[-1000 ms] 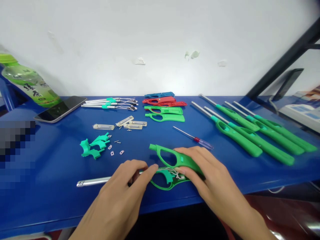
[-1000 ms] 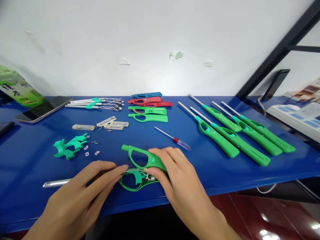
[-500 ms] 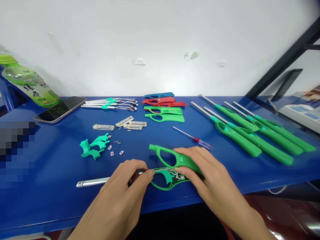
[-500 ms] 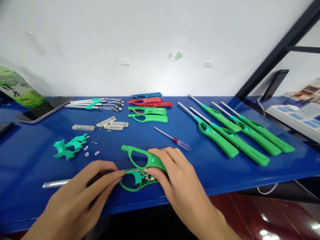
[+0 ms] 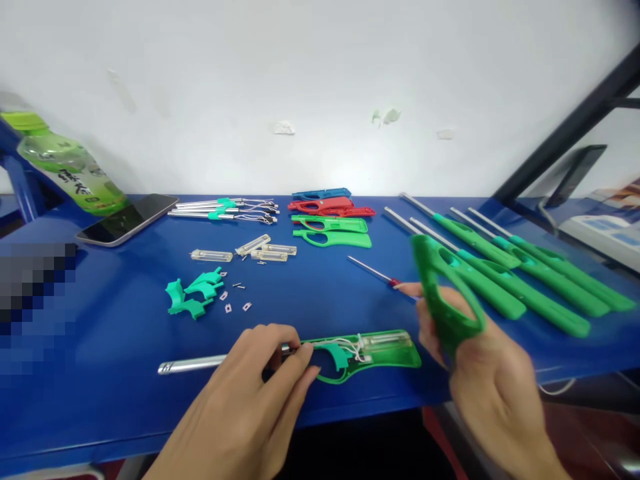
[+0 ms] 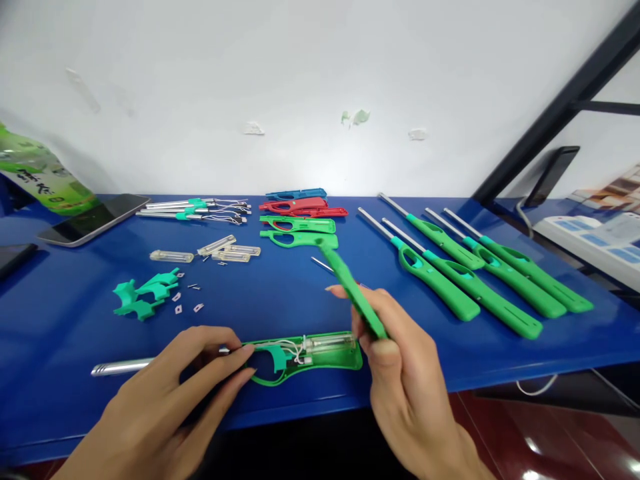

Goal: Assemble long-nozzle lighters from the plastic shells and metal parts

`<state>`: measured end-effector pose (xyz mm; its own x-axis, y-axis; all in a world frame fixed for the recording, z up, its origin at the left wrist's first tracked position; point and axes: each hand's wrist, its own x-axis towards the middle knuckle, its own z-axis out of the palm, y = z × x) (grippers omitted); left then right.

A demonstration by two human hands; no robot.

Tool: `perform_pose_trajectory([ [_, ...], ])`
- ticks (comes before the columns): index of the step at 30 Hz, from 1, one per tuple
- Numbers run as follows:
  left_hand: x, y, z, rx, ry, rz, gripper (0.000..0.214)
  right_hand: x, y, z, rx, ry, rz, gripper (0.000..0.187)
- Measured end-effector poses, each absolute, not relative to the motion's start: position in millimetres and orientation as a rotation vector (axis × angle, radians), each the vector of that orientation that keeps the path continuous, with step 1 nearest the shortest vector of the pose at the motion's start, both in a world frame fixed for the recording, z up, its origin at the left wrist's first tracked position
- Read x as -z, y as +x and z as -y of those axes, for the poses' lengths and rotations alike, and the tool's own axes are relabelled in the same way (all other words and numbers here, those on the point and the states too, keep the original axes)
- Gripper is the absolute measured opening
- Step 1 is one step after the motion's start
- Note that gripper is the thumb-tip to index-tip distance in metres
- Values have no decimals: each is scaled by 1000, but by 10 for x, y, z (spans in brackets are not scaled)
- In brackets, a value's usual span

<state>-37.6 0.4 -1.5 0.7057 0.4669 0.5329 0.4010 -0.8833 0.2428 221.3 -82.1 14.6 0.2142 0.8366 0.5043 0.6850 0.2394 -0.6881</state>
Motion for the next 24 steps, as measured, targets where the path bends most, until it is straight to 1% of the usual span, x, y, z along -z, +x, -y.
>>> perform_pose_trajectory([
  [3, 48, -393, 10, -896, 2806, -725, 19, -268, 2225, 827, -150, -1554, 1588, 20],
  [8, 51, -391, 6, -907, 2815, -729, 21, -248, 2150, 818, -233, -1464, 1877, 11],
  [13, 55, -405, -26, -900, 2856, -669, 29, -185, 2096, 858, -271, -1458, 2028, 14],
  [18, 95, -438, -46, -821, 2891, -708, 35, -196, 2063, 862, -404, -1514, 2075, 15],
  [21, 78, -433, -37, -849, 2875, -722, 33, -198, 2044, 846, -444, -1527, 2077, 24],
  [24, 52, -417, -24, -881, 2871, -726, 29, -196, 2034, 835, -454, -1541, 2048, 26],
])
